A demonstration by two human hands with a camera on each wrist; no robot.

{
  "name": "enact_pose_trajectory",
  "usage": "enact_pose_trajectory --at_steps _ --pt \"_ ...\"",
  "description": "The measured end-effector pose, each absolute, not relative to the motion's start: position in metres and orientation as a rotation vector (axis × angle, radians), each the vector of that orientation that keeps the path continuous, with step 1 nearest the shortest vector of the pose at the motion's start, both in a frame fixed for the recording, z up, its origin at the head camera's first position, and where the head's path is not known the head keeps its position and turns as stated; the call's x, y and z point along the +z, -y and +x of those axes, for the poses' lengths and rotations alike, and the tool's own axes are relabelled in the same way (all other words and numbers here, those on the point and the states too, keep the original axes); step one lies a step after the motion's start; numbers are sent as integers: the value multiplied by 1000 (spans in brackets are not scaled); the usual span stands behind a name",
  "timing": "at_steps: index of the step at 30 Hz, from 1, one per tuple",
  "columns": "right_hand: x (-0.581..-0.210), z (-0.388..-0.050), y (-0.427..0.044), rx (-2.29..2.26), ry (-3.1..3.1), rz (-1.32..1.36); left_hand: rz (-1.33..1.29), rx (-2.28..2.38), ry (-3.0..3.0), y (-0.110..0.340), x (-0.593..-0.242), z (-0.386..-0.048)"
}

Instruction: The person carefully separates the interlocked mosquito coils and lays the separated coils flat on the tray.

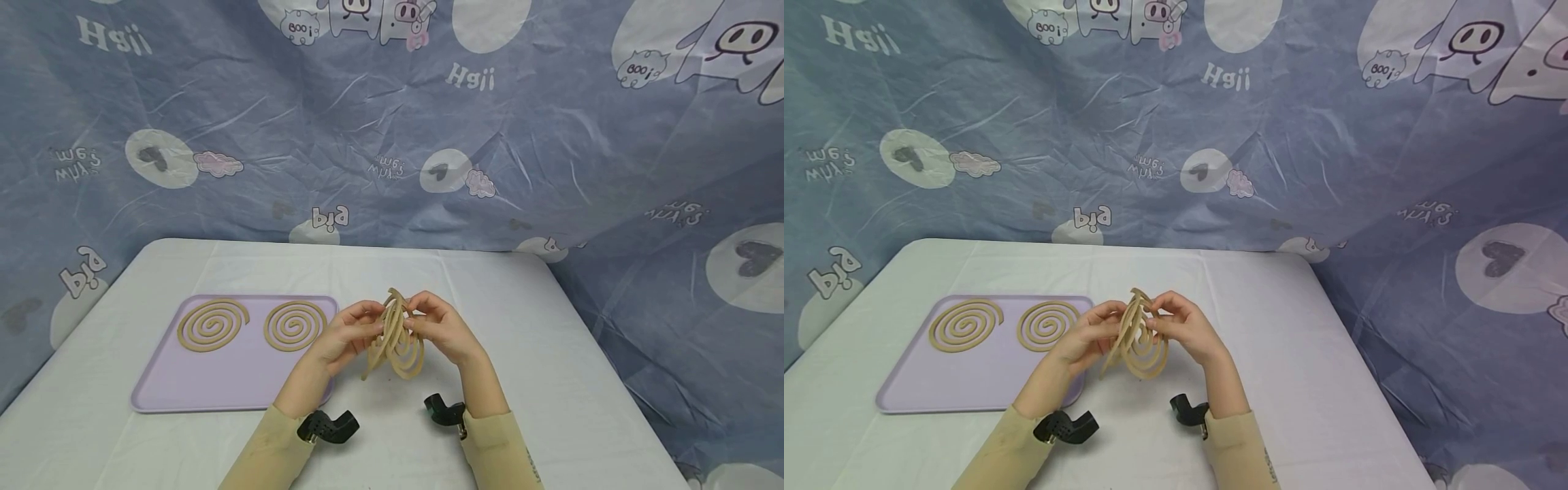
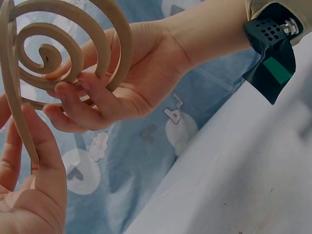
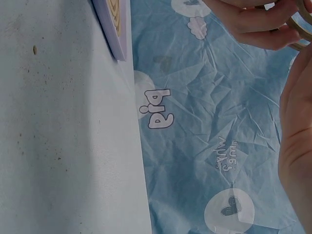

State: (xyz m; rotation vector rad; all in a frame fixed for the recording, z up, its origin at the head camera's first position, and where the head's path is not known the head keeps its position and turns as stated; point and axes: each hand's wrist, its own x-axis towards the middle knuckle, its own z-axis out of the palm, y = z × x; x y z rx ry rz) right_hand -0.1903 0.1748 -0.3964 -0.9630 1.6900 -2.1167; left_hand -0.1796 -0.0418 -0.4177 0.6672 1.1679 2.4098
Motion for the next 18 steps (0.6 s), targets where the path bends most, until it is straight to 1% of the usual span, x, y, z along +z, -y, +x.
enact_pose_trajectory --at_steps 6,18 --pt "-395 -189 -175 -2118 -1673 -970 706 2407 -1093 42 -419 -179" --pt "-394 -189 -175 -2149 -1680 -974 602 2518 -1056 41 -417 -179"
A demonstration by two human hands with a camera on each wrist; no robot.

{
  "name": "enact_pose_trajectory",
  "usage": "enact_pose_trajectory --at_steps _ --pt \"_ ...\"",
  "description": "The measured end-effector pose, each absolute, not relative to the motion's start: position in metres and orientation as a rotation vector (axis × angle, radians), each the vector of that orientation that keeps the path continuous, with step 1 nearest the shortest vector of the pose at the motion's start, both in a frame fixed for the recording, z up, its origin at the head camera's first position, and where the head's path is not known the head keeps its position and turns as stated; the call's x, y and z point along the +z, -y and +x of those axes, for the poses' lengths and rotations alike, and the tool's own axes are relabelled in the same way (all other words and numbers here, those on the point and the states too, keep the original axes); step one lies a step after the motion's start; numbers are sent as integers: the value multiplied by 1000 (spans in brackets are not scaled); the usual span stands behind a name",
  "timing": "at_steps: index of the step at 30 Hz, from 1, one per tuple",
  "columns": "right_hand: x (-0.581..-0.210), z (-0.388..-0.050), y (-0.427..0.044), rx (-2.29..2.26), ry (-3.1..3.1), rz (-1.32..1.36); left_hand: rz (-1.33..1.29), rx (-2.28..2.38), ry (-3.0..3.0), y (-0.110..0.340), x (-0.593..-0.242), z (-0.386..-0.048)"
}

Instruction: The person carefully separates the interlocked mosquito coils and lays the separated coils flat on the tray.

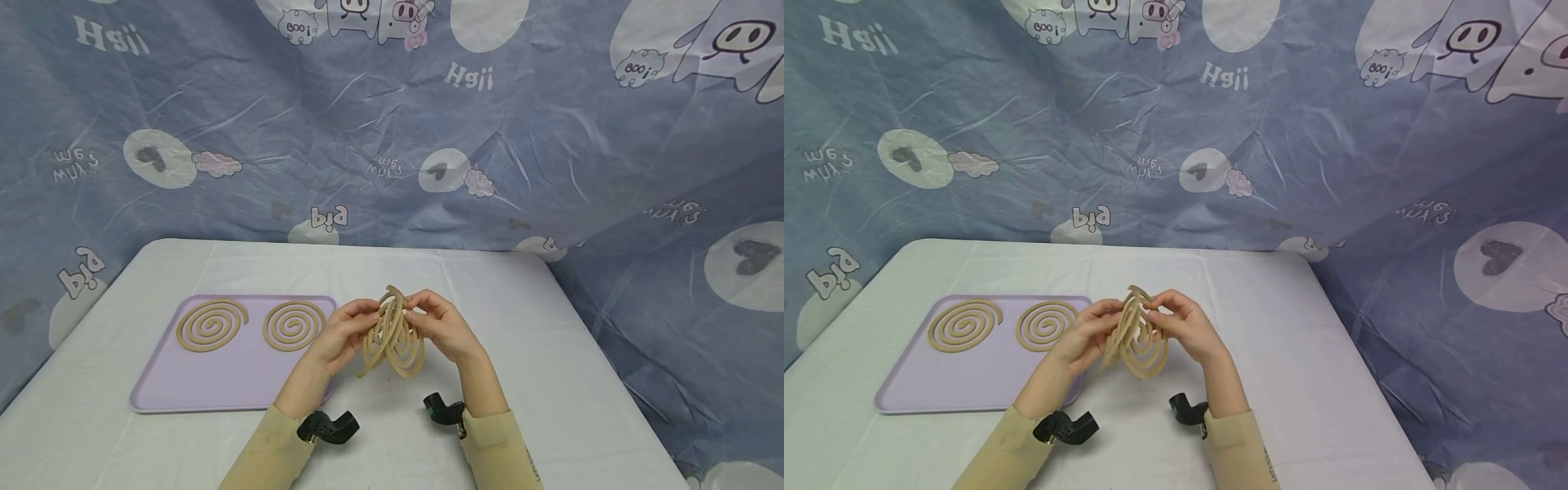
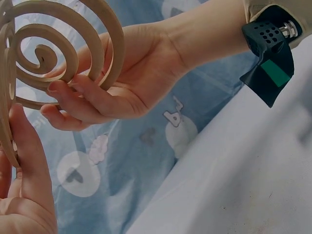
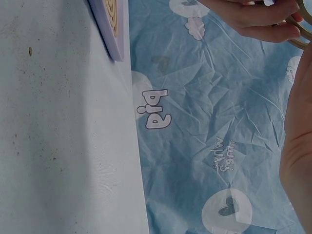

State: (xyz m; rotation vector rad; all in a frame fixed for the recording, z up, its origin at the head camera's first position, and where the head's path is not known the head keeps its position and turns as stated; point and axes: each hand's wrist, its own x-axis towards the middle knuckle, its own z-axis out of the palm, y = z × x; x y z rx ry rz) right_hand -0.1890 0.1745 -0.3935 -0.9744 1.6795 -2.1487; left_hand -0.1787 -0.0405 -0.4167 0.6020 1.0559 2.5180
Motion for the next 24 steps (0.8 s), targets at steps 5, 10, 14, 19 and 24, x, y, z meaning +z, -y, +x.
enact_pose_trajectory --at_steps 5,10,14,19,24 --pt "-394 -190 -174 -2137 -1695 -1005 554 2525 -1073 41 -415 -178" --pt "-394 -191 -174 -2180 -1699 -981 494 2566 -1058 41 -414 -177" --pt "-395 -191 -175 -2209 -1697 -942 462 2595 -1051 41 -413 -178" --pt "-396 -191 -176 -2195 -1667 -967 443 2599 -1057 41 -413 -178" --pt "-395 -191 -177 -2213 -1643 -1006 427 2607 -1082 43 -413 -179"
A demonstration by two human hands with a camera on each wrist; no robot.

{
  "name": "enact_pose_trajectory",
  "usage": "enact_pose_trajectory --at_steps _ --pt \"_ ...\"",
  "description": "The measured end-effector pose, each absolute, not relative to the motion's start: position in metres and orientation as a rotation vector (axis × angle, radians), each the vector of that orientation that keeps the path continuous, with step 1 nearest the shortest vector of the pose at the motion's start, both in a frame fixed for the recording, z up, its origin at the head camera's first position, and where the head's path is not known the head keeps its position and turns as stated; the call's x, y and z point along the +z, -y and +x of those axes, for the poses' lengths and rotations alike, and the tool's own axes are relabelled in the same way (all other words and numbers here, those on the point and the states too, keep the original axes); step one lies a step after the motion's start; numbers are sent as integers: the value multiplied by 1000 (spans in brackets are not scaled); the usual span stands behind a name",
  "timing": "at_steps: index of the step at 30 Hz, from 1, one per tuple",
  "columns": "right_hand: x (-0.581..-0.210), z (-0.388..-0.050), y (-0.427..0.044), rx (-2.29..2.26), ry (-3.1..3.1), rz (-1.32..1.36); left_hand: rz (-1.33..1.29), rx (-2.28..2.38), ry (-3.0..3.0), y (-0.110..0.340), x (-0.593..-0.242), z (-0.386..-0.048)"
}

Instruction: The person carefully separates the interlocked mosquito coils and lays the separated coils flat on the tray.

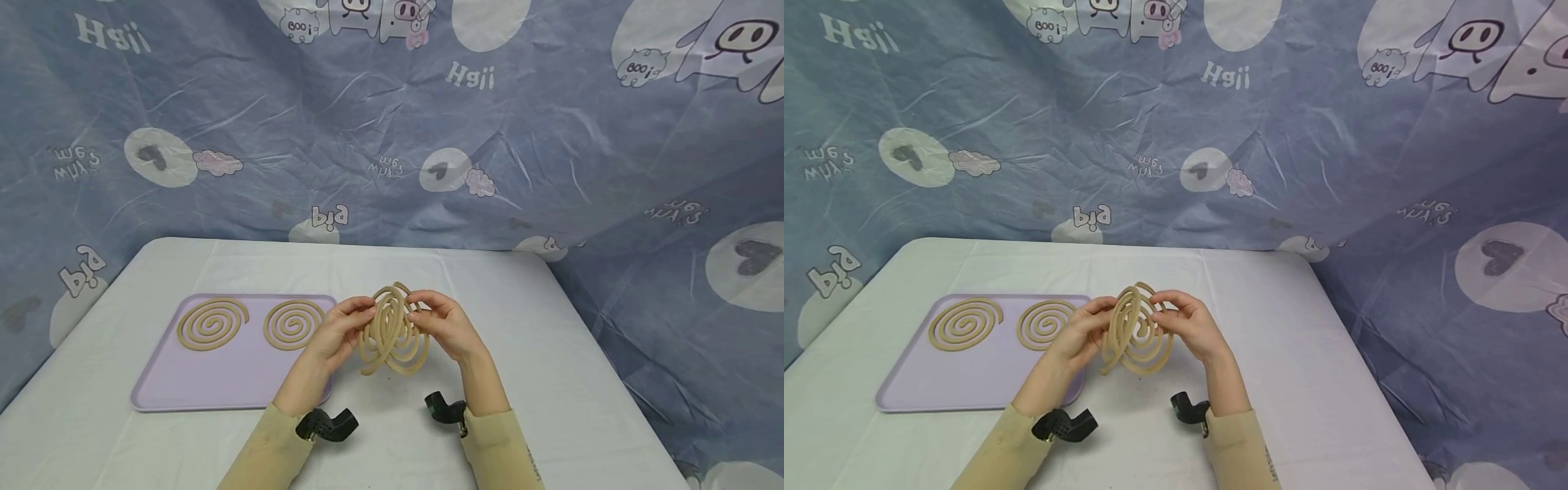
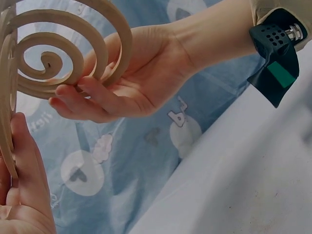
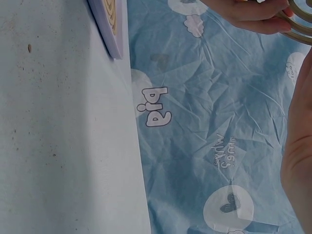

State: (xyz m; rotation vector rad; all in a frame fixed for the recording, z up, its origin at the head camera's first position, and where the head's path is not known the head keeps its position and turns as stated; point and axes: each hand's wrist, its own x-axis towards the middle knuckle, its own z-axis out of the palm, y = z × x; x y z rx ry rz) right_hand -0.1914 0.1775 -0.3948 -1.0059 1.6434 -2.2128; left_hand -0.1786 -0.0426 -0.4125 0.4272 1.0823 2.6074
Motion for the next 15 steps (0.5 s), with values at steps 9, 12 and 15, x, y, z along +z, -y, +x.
enact_pose_trajectory --at_steps 9,12,15 --pt "-389 -190 -186 -2215 -1850 -821 370 2597 -1252 49 -412 -182" --pt "-388 -189 -188 -2205 -1887 -777 355 2581 -1331 52 -411 -183" --pt "-387 -189 -188 -2199 -1898 -759 359 2563 -1374 55 -409 -182"
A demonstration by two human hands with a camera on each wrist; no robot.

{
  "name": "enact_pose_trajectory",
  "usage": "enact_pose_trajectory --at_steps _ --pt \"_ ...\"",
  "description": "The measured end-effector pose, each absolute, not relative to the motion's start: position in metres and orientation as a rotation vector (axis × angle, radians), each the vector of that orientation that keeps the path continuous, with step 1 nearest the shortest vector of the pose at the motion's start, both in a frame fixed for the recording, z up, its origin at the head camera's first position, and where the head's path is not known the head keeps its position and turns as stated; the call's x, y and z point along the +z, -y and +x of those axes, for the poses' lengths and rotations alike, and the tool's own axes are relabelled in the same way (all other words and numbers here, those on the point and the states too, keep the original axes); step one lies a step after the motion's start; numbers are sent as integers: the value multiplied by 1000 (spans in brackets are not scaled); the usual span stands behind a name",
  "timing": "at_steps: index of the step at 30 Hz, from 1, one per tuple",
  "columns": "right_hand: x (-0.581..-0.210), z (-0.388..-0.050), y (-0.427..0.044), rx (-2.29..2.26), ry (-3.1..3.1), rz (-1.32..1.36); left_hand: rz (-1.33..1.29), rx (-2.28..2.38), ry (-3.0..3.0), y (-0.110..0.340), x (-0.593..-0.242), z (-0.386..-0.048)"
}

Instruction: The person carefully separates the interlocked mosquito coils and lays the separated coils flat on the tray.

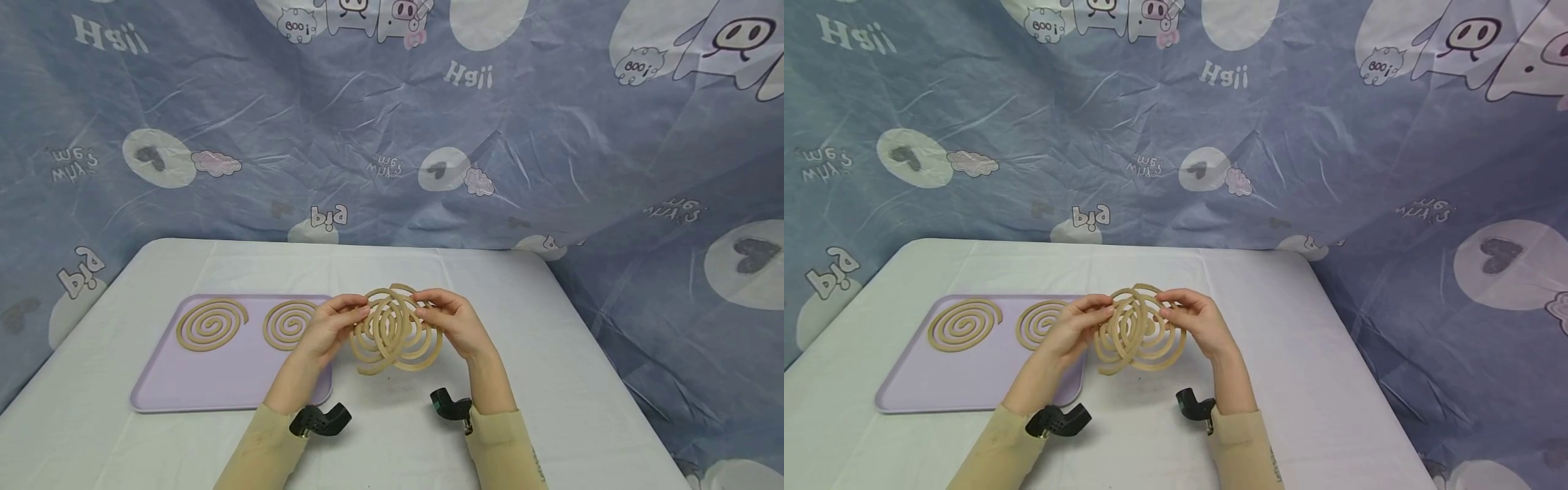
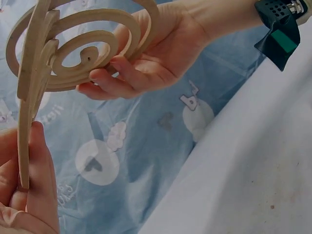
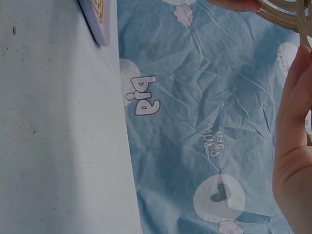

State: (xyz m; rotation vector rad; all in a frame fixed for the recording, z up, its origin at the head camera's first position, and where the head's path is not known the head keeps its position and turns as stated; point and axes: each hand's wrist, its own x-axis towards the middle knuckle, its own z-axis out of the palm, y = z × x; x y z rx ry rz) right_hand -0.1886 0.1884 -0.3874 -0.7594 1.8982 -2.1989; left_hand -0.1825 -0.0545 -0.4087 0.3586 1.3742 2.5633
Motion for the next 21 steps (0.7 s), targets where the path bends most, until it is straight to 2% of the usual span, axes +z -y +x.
enact_pose_trajectory --at_steps 10,21 --pt "-385 -187 -190 -2094 -1957 -752 413 2491 -1541 59 -403 -181" --pt "-385 -187 -193 -2069 -1915 -808 586 2352 -1601 72 -401 -182"
